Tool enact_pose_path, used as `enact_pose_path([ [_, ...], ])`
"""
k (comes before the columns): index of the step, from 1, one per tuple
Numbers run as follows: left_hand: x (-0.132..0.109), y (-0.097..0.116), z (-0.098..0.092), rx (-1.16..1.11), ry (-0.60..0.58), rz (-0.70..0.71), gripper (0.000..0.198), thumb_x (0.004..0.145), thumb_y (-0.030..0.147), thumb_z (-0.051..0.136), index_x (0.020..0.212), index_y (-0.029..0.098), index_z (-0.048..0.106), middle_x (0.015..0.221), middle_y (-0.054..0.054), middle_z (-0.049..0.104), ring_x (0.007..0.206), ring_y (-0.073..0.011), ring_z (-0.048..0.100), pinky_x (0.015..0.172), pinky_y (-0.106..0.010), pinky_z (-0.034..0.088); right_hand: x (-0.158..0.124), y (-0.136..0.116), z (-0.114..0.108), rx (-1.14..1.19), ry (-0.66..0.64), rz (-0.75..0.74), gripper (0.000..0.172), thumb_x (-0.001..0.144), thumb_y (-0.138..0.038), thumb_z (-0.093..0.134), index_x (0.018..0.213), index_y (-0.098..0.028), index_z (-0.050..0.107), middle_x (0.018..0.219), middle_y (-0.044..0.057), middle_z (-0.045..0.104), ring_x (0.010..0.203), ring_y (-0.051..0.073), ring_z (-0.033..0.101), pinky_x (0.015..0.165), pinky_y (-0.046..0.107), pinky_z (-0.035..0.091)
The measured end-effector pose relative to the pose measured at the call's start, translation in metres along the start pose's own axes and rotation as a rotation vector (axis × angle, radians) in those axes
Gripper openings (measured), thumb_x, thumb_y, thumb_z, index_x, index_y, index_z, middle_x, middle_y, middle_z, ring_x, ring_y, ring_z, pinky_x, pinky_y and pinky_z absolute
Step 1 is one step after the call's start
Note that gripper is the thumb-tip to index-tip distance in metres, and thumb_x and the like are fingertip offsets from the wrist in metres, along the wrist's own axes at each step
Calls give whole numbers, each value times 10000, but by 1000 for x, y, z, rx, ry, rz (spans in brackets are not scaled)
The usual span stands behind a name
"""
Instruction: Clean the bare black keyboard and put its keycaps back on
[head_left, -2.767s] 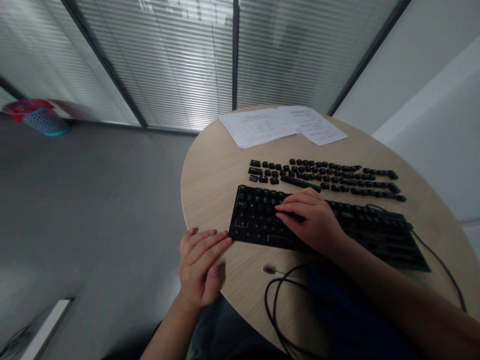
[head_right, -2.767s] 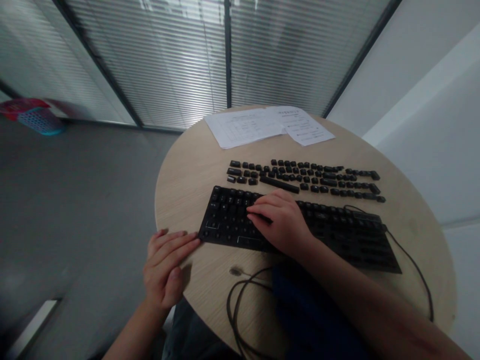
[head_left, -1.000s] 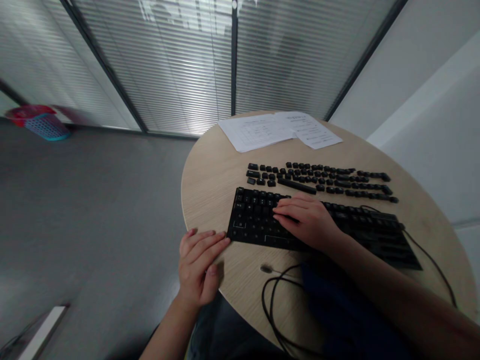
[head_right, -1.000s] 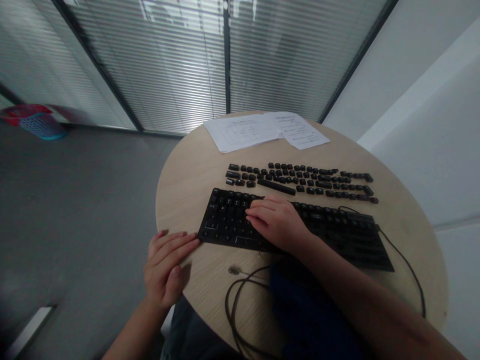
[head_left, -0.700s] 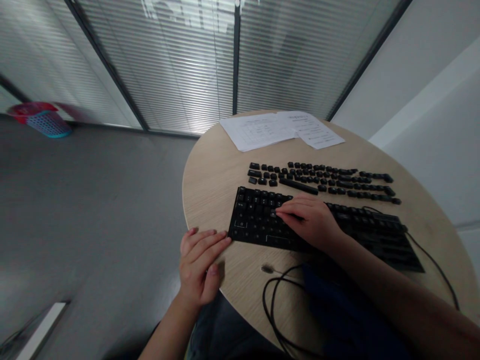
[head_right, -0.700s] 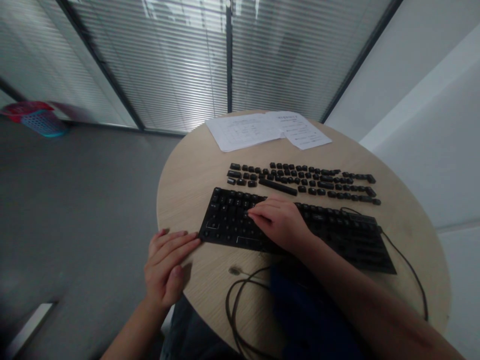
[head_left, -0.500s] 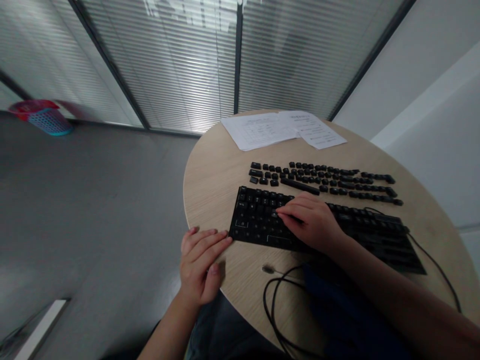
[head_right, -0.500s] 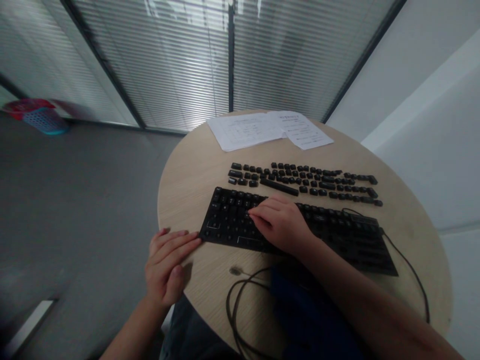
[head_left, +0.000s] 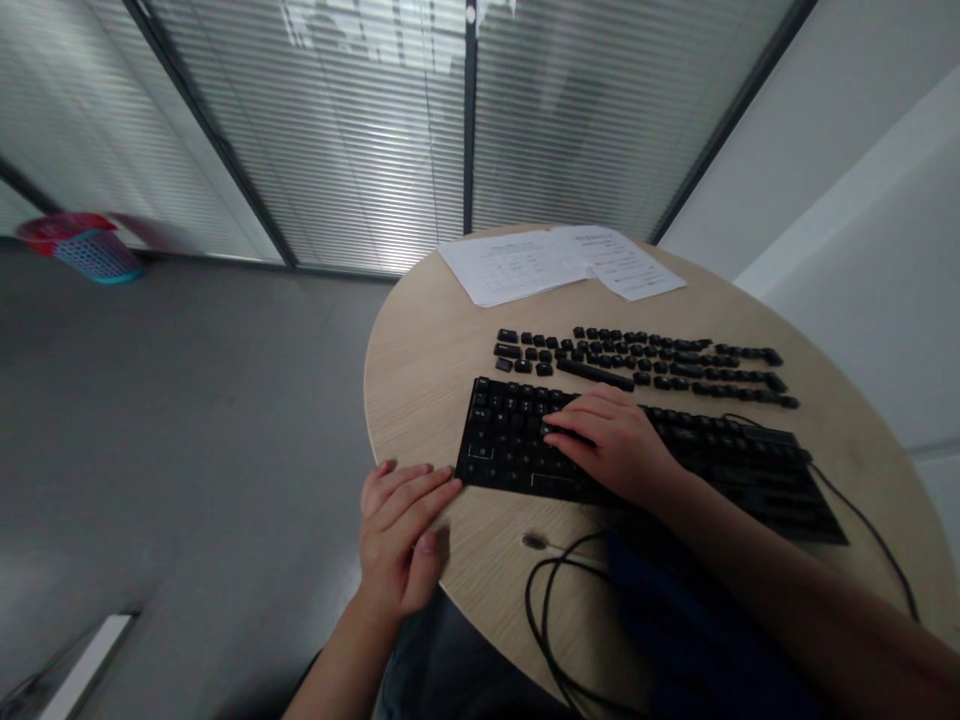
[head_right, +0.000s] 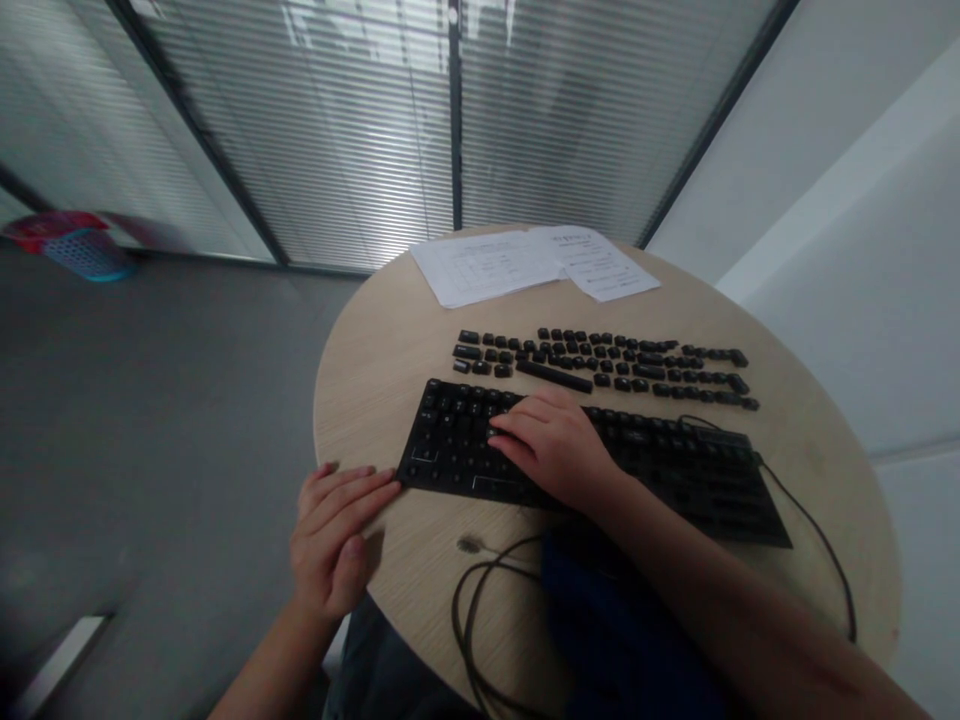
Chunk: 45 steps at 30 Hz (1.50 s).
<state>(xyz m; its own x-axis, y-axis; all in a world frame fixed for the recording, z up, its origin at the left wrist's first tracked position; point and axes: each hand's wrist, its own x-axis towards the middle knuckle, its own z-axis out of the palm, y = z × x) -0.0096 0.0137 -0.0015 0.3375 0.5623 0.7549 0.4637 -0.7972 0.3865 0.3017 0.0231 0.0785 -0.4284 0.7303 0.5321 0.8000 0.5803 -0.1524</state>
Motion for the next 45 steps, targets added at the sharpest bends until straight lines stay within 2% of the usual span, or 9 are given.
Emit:
enact_pose_path([
  [7, -1, -1, -1, 14, -10, 10, 444, 997, 316, 381, 1331, 283, 670, 1195, -54, 773, 1137, -256, 647, 1149, -509, 354, 0, -3, -17, 65, -41, -52, 160, 1002, -256, 644, 1076, -203, 776, 965, 73, 795, 870, 224, 711, 856, 409, 573],
  [12, -1, -2, -1, 23, -13, 15, 449, 999, 322, 364, 1316, 274, 679, 1180, -59, 775, 1134, -258, 649, 1143, -515, 363, -1, -7, -33, 154, -51, 12, 157, 979, -195, 633, 1054, -211, 769, 977, 58, 803, 883, 208, 743, 853, 368, 600],
  [18, -2, -4, -1, 15, -18, 14, 442, 992, 307, 376, 1305, 275, 686, 1190, -64, 771, 1144, -263, 643, 1143, -519, 360, 0, -7, -29, 304, -32, 127, 216, 907, -117, 604, 1029, -193, 765, 999, 69, 785, 888, 179, 738, 796, 296, 594],
  [25, -4, -7, -2, 12, -22, 17, 452, 998, 315, 371, 1331, 280, 675, 1202, -67, 763, 1152, -267, 640, 1148, -529, 353, 3, -10, -29, 385, -72, 188, 292, 978, -165, 551, 1196, -204, 742, 970, 70, 754, 836, 169, 690, 758, 305, 564],
  [27, -3, -7, -2, 10, -23, 15, 455, 1000, 308, 367, 1334, 276, 673, 1207, -68, 761, 1153, -269, 637, 1151, -530, 349, 3, -10, -30, 470, -74, 222, 262, 984, -191, 564, 1160, -217, 756, 947, 62, 752, 820, 168, 691, 734, 302, 566],
  [31, -1, -4, -2, 3, -15, 18, 453, 1001, 306, 365, 1335, 281, 671, 1203, -61, 763, 1141, -264, 638, 1147, -526, 352, 2, -8, -29, 884, -129, 429, 177, 975, -298, 636, 1049, -208, 770, 823, 29, 740, 692, 140, 705, 636, 262, 582],
  [36, -2, -4, -1, 2, -14, 16, 451, 995, 308, 372, 1329, 284, 675, 1206, -61, 764, 1140, -267, 642, 1149, -531, 349, 0, -5, -23, 1342, -165, 748, 293, 867, -428, 802, 1037, -190, 783, 796, 44, 770, 733, 171, 756, 719, 314, 648],
  [40, -3, -6, -1, 4, -18, 13, 454, 993, 301, 374, 1336, 286, 670, 1214, -60, 762, 1149, -267, 641, 1153, -535, 348, 1, -5, -23, 1491, -251, 903, 296, 778, -391, 885, 961, -174, 801, 812, 56, 775, 697, 159, 741, 722, 318, 658],
  [45, -2, -5, -1, 6, -16, 17, 452, 998, 309, 372, 1330, 283, 678, 1201, -59, 769, 1144, -265, 645, 1153, -527, 353, 2, -3, -24, 1477, -271, 958, 286, 746, -344, 899, 967, -184, 813, 815, 56, 779, 633, 132, 706, 620, 260, 616],
])
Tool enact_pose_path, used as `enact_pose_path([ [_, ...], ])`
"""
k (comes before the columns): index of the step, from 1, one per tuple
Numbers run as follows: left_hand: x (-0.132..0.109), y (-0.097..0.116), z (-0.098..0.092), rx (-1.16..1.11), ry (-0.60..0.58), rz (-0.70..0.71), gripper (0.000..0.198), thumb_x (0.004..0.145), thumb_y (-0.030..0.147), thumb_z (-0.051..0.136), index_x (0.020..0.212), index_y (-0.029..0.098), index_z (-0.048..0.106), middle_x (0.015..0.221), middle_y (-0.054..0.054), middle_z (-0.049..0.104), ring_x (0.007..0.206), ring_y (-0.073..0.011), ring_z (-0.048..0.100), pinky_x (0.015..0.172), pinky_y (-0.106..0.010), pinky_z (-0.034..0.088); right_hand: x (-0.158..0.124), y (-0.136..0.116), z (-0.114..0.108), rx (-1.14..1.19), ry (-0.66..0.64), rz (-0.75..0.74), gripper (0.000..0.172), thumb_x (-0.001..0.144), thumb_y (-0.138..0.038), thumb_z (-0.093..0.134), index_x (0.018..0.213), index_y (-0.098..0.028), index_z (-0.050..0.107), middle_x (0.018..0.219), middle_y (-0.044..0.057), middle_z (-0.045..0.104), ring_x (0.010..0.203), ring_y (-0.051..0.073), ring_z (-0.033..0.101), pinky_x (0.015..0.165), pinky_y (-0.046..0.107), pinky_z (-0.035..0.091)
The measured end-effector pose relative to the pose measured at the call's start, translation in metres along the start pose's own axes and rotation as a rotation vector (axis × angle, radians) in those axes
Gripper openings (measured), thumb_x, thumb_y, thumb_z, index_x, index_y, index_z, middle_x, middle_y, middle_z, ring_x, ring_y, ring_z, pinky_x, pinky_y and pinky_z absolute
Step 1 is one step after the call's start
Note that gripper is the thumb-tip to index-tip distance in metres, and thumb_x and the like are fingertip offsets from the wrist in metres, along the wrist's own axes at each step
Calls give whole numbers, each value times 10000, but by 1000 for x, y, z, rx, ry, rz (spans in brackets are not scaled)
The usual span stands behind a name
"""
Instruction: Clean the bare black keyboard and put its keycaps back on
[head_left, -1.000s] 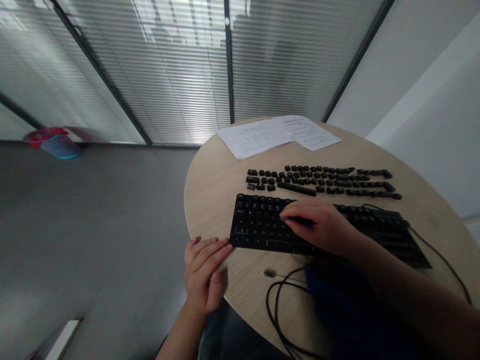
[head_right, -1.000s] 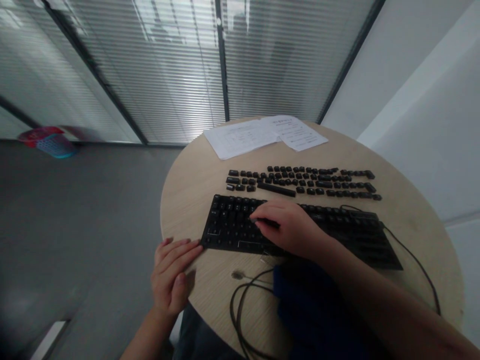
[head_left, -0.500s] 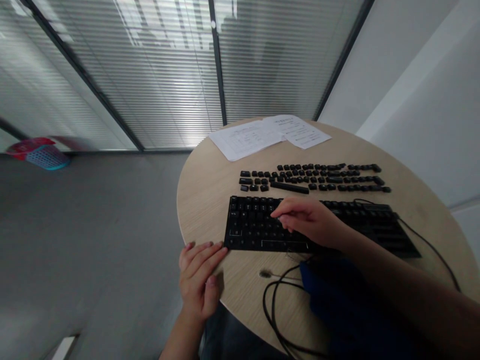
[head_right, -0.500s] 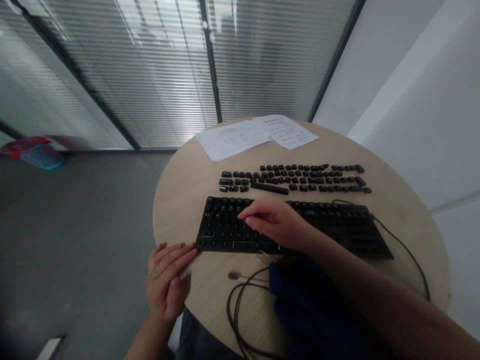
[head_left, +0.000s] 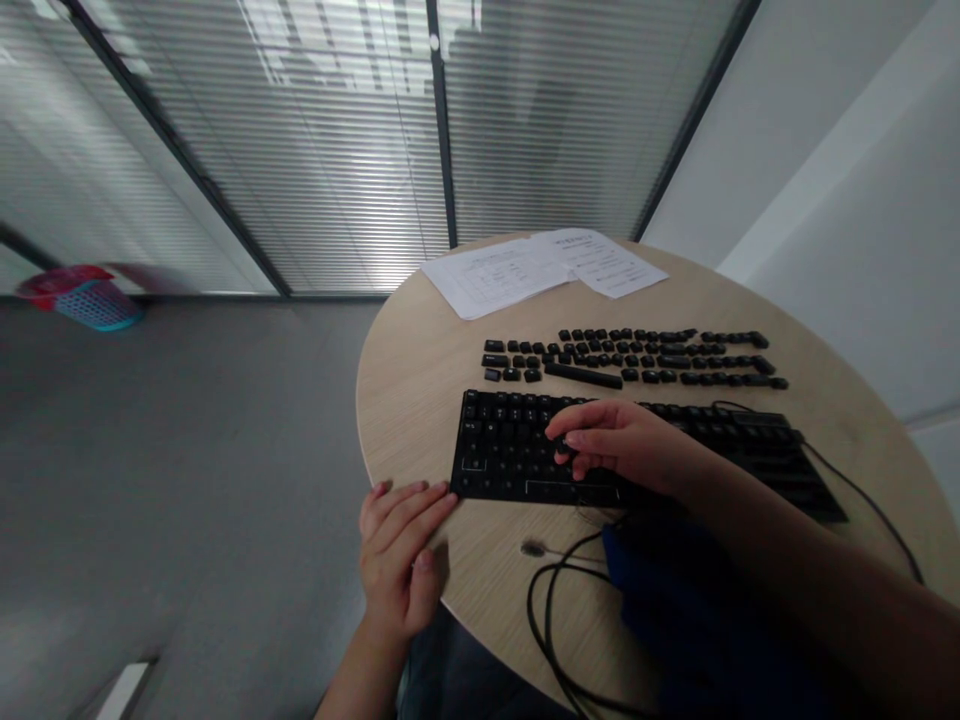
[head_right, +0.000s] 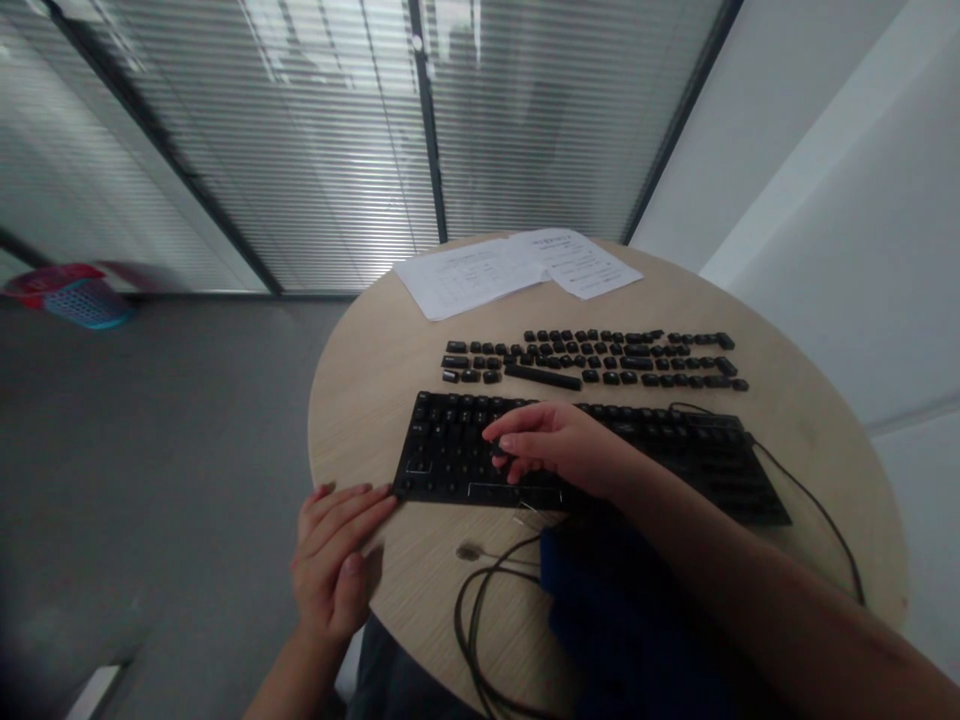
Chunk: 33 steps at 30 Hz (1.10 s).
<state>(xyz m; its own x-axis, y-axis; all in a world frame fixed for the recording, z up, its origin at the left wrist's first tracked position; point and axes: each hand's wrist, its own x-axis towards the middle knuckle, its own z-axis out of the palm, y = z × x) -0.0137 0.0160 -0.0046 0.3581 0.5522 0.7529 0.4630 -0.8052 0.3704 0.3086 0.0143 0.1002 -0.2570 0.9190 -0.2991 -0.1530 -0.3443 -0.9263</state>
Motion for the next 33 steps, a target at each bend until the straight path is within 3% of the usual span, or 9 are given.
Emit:
enact_pose_path([
  [4, 1, 1, 0, 3, 4, 2, 441, 1005, 316, 374, 1321, 280, 680, 1199, -53, 769, 1140, -255, 644, 1159, -507, 351, 2, 1, 1, -5, 55, -61, 280, 746, -339, 891, 970, -189, 818, 833, 59, 767, 607, 118, 667, 509, 222, 547],
  [7, 2, 1, 0, 7, 11, 3, 439, 1005, 317, 373, 1313, 279, 684, 1196, -52, 768, 1132, -253, 644, 1160, -501, 349, 4, 1, 2, 26, 119, -98, 281, 735, -373, 901, 925, -183, 821, 851, 72, 760, 723, 153, 708, 480, 193, 511],
  [14, 2, 2, 0, 2, 9, 9, 433, 1000, 313, 386, 1318, 280, 679, 1189, -50, 772, 1134, -254, 645, 1156, -492, 353, 3, -2, -1, 62, 123, -16, 357, 675, -335, 946, 969, -177, 818, 873, 78, 779, 793, 170, 733, 549, 209, 577],
  [22, 3, 4, 1, -3, 20, -6, 428, 997, 300, 390, 1309, 272, 682, 1192, -52, 770, 1135, -255, 644, 1161, -504, 350, -2, -4, 8, -13, 165, -41, 392, 688, -418, 927, 950, -169, 776, 804, 64, 775, 708, 166, 738, 613, 254, 626],
  [26, 2, 5, 1, -12, 19, -12, 421, 990, 293, 405, 1307, 268, 682, 1199, -48, 766, 1141, -251, 639, 1173, -502, 340, 2, 0, 9, -313, 229, -137, 331, 794, -430, 822, 981, -168, 746, 703, 33, 737, 466, 114, 615, 438, 222, 504],
  [28, 2, 6, 2, -17, 19, -12, 419, 989, 287, 410, 1307, 261, 682, 1199, -50, 766, 1145, -250, 637, 1178, -500, 335, 5, 4, 10, -511, 250, -235, 256, 834, -392, 765, 965, -173, 749, 745, 36, 735, 402, 88, 542, 384, 221, 429],
  [31, 4, 7, 2, -21, 24, -18, 416, 987, 279, 415, 1304, 260, 685, 1196, -50, 770, 1147, -252, 638, 1181, -505, 333, 10, 7, 11, -777, 286, -435, 146, 854, -315, 716, 909, -194, 777, 956, 66, 761, 498, 99, 600, 462, 251, 488],
  [33, 4, 8, 2, -24, 27, -21, 417, 988, 281, 416, 1308, 263, 684, 1198, -45, 772, 1143, -249, 641, 1180, -500, 337, 13, 9, 12, -951, 309, -531, 110, 870, -266, 705, 909, -216, 795, 984, 54, 772, 568, 119, 630, 540, 271, 526],
])
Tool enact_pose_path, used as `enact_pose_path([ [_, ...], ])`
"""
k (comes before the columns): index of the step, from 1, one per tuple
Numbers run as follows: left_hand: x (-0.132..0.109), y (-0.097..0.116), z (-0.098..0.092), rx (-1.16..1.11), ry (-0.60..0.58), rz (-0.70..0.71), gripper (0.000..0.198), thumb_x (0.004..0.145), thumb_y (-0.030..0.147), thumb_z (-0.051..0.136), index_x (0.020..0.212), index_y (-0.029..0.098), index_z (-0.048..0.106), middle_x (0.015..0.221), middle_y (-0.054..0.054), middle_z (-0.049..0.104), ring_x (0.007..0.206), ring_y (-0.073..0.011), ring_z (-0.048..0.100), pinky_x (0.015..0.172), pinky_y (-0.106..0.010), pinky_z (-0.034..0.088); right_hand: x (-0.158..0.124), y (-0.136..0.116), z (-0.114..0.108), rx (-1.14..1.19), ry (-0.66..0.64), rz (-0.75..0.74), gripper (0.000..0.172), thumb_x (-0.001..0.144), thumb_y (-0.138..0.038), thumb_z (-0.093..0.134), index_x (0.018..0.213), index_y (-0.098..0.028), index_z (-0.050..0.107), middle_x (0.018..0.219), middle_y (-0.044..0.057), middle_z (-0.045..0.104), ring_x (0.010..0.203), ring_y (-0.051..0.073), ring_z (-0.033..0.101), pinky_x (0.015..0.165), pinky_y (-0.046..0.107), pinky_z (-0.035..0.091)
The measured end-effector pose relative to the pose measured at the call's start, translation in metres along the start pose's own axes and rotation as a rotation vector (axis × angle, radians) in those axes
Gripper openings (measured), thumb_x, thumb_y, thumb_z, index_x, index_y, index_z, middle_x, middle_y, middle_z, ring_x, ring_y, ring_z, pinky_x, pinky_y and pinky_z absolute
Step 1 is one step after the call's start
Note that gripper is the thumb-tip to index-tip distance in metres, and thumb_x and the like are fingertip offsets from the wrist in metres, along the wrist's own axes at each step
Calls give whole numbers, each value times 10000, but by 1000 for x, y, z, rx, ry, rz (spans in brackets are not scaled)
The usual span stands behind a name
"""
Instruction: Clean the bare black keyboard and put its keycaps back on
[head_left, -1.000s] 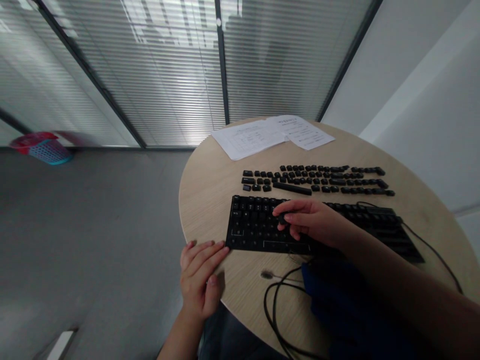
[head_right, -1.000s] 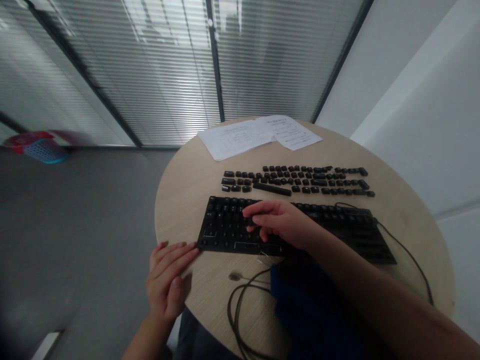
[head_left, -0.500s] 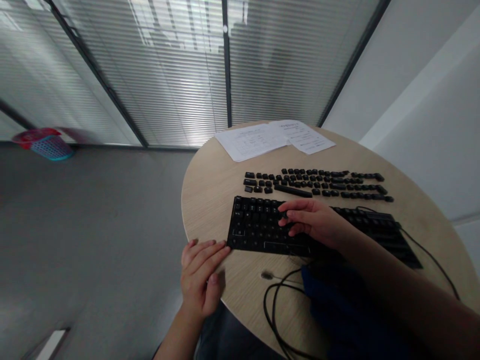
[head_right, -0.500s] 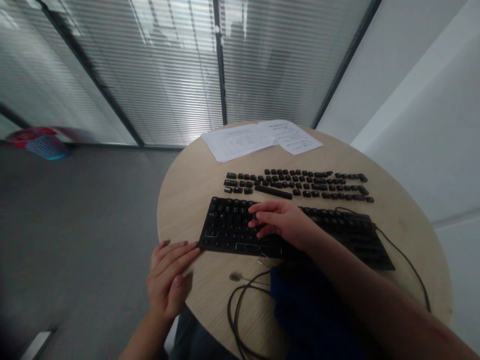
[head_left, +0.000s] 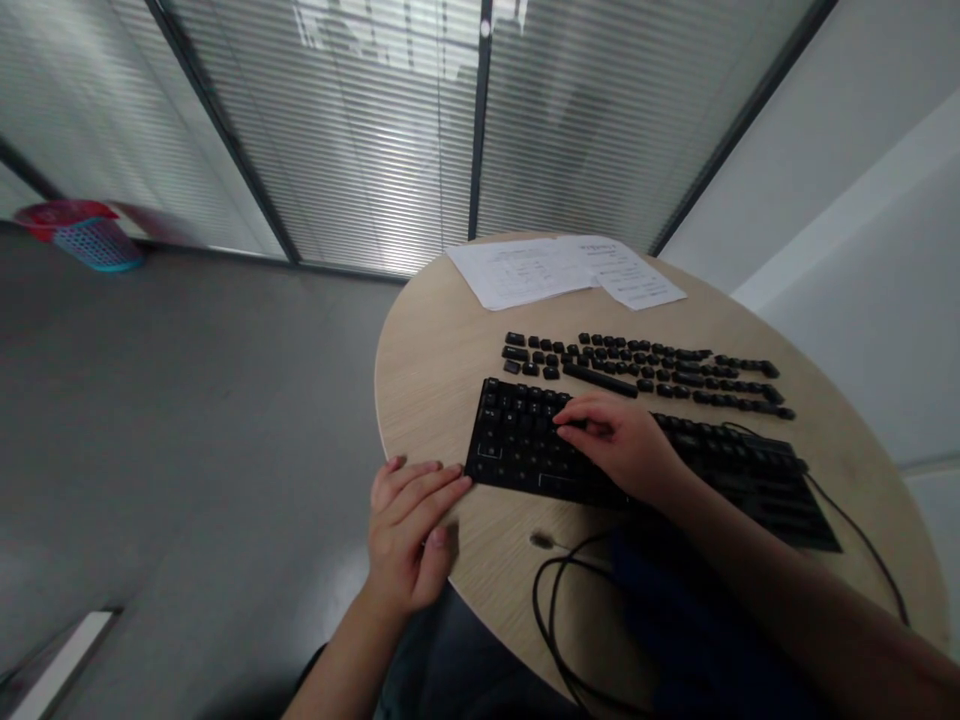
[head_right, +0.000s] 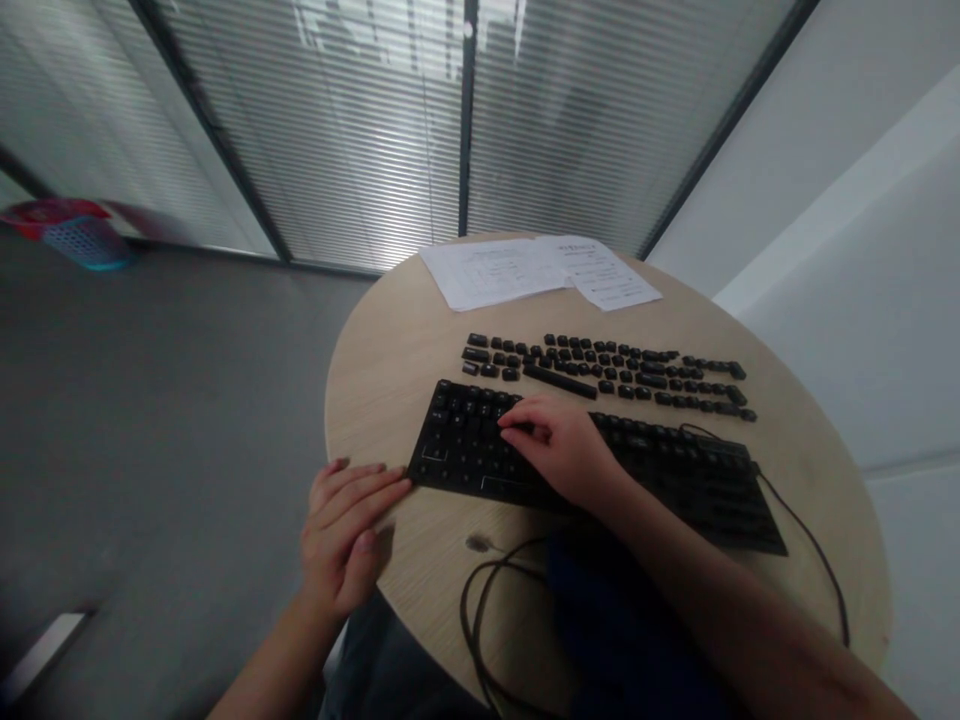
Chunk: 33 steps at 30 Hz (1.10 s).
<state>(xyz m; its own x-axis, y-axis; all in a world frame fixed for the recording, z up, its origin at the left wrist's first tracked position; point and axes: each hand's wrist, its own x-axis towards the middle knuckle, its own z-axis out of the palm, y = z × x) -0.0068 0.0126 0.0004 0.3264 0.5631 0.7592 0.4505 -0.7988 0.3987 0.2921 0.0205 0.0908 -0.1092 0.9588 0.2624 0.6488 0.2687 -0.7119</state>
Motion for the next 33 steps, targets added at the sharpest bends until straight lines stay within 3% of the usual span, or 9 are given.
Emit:
enact_pose_path([
  [7, -2, -1, 2, 7, 1, 2, 434, 972, 291, 418, 1322, 287, 675, 1201, -37, 775, 1133, -253, 645, 1164, -510, 348, -5, 1, 4, -270, 51, -189, 97, 910, -185, 721, 902, -234, 804, 966, 29, 804, 882, 203, 762, 820, 319, 606],
  [16, -2, -2, 1, 11, -4, 21, 418, 974, 269, 411, 1300, 256, 672, 1190, -49, 770, 1147, -240, 631, 1175, -493, 333, -14, 8, 1, -358, 69, -276, 129, 931, -190, 702, 958, -229, 822, 1048, 35, 815, 933, 207, 783, 885, 323, 632],
  [24, -3, -2, 1, 7, -10, 5, 422, 955, 263, 437, 1305, 270, 672, 1204, -49, 770, 1152, -250, 635, 1174, -507, 337, -12, 9, 0, -316, 105, -147, 133, 916, -253, 728, 1014, -262, 817, 1006, 31, 820, 888, 238, 789, 862, 386, 656],
  [28, -2, -1, 1, 5, 0, 10, 424, 963, 265, 432, 1316, 275, 666, 1200, -45, 773, 1143, -247, 638, 1170, -506, 344, -12, 9, 1, -402, 91, -234, 143, 963, -264, 680, 986, -259, 820, 1043, 35, 819, 942, 230, 790, 893, 370, 645],
  [33, -2, -1, 2, -2, -6, 17, 406, 977, 270, 424, 1292, 244, 679, 1203, -61, 766, 1159, -244, 625, 1183, -498, 325, -15, 5, 2, -545, 73, -345, 175, 997, -252, 645, 1034, -227, 814, 1074, 43, 816, 945, 215, 791, 826, 315, 644],
])
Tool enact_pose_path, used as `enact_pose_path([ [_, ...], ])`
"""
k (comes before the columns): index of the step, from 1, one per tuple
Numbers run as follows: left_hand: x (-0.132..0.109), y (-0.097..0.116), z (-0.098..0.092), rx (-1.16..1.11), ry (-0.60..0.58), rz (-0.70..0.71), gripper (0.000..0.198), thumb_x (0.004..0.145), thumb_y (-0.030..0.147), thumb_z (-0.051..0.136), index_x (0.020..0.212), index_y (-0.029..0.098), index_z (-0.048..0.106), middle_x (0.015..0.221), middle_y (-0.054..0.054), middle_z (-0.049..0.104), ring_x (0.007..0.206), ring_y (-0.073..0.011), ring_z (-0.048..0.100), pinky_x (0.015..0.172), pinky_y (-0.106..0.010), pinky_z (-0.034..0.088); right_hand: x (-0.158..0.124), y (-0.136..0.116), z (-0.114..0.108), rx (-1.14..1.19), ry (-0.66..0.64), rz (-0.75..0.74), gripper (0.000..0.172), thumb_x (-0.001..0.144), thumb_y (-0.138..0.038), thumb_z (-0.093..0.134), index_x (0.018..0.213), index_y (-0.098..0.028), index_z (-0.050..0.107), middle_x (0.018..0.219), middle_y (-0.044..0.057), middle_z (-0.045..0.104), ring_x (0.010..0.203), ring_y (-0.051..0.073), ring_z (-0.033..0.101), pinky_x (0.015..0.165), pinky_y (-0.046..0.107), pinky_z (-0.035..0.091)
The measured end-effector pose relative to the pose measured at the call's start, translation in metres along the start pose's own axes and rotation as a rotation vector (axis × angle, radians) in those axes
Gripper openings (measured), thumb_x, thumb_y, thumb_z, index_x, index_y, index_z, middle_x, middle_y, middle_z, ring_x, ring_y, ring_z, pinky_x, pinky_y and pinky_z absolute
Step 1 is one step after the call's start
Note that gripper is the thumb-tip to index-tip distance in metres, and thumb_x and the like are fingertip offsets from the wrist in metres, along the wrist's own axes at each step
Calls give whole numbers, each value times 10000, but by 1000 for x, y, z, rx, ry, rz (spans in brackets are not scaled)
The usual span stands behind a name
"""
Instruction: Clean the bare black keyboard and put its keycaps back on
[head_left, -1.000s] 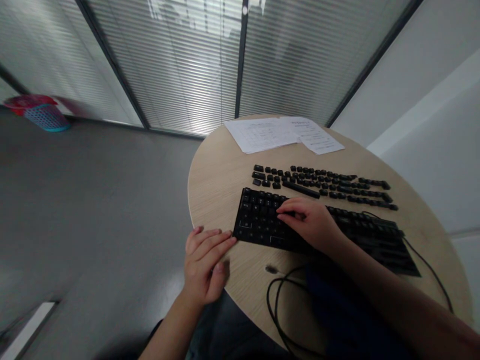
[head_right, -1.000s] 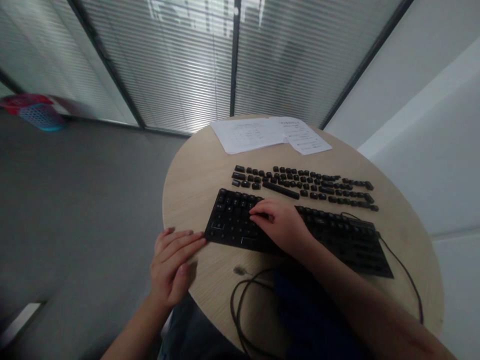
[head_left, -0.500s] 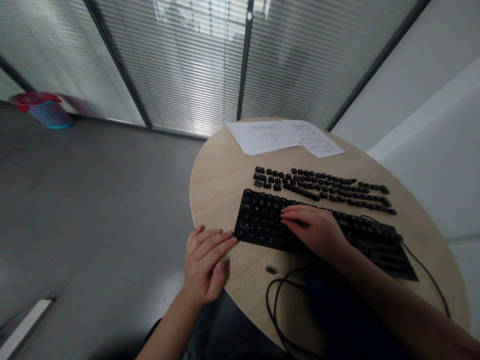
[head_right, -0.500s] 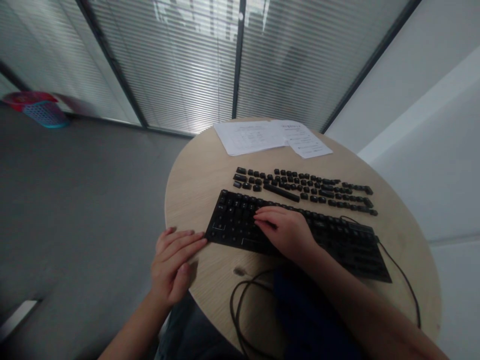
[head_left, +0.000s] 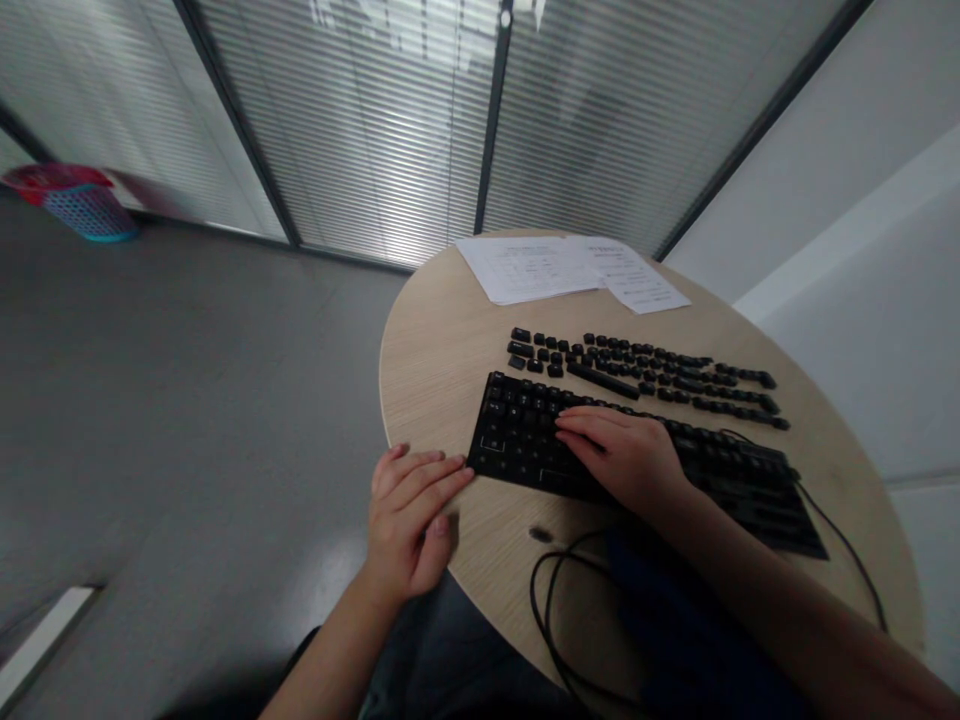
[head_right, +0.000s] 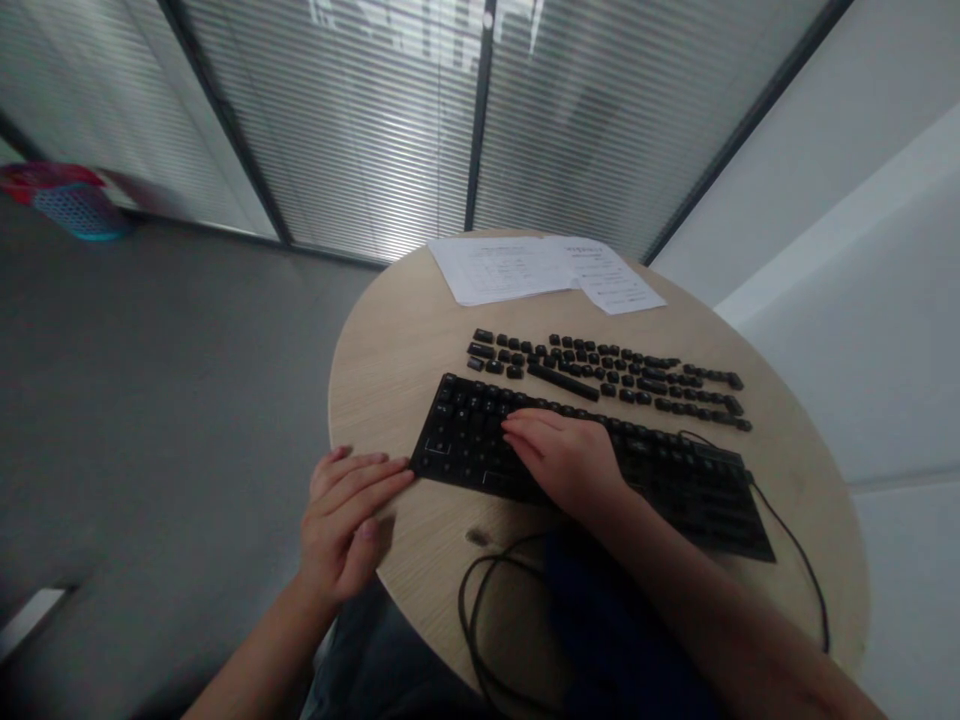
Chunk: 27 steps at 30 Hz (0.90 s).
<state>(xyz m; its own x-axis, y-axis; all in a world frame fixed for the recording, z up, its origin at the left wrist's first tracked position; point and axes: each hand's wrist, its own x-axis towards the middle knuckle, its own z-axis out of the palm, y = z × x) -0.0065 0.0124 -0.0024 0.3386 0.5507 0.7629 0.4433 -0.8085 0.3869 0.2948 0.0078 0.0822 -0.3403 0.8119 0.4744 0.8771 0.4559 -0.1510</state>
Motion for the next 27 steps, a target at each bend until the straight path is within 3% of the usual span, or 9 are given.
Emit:
enact_pose_path([
  [11, -1, -1, 1, 7, 8, -16, 432, 972, 290, 420, 1320, 291, 674, 1203, -41, 776, 1147, -256, 643, 1165, -517, 354, -2, 0, 3, 9, -2, 35, 190, 989, -250, 643, 1042, -272, 824, 1118, 42, 800, 999, 226, 762, 925, 371, 623],
  [27, 0, 1, -1, 13, 3, -9, 410, 970, 269, 430, 1296, 268, 679, 1192, -41, 778, 1143, -239, 644, 1172, -497, 352, -4, 5, 5, 161, 110, 139, 142, 952, -273, 691, 979, -247, 827, 1037, 61, 816, 944, 255, 787, 892, 414, 652],
])
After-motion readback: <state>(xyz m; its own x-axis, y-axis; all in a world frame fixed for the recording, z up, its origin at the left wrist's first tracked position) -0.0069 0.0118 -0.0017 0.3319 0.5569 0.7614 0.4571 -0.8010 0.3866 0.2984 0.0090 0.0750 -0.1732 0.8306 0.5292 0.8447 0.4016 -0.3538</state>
